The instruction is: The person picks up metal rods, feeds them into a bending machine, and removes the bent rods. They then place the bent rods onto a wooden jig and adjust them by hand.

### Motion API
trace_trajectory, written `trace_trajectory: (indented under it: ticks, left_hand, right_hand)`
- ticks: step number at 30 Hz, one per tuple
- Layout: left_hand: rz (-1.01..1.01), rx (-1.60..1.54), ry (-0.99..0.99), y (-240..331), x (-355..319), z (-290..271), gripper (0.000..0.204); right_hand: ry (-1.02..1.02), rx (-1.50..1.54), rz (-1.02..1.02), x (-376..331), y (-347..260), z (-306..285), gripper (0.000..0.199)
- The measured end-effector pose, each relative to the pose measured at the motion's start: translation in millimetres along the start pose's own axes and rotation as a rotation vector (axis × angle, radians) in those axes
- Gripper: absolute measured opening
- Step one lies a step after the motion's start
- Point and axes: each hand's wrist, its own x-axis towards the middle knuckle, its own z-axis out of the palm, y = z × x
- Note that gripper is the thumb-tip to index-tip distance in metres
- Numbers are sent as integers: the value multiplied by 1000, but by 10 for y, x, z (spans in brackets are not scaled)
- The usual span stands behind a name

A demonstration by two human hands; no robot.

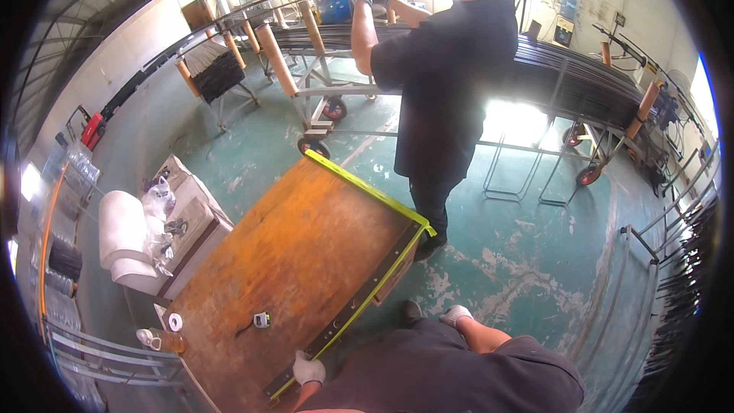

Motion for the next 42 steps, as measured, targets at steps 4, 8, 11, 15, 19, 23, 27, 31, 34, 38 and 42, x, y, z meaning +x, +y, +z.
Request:
trace_trajectory:
  ticks: [4, 8, 11, 15, 19, 23, 27, 31, 34, 38, 42]
  left_hand:
    - [36, -84, 14, -20, 52, 41, 13]
    - [-69, -295, -19, -528, 234, 238, 17]
    - [-196, -437, -107, -622, 376, 295, 23]
    - [-139, -267, -92, -484, 432, 348, 23]
    - [-121, -148, -65, -290, 362, 234, 22]
    - [-71, -96, -62, -286, 345, 170, 22]
    - [-44, -69, -91, -227, 335, 94, 22]
    - [-34, -41, -110, -146, 313, -1, 20]
    - [-43, -12, -128, -224, 370, 36, 20]
    - [-36, 17, -142, -93, 372, -3, 20]
    - [-82, 12, -154, -181, 429, 106, 20]
  right_hand:
    - [24, 24, 18, -36, 74, -29, 45]
    - [-20, 12, 9, -34, -52, -3, 45]
    - [-39, 21, 6, -46, -43, -2, 45]
    - [-9, 20, 4, 0, 88, -38, 45]
    - [-26, 34, 18, -8, 129, -45, 47]
    - [-23, 35, 19, -92, 112, -60, 47]
    - [1, 65, -5, -216, 83, -105, 47]
    - [31, 100, -49, -292, -60, -149, 42]
    - [71, 214, -190, -441, -395, -262, 38]
    - [88, 380, -466, -937, -1184, -679, 37]
    - [-91, 625, -825, -1854, -2072, -1301, 32]
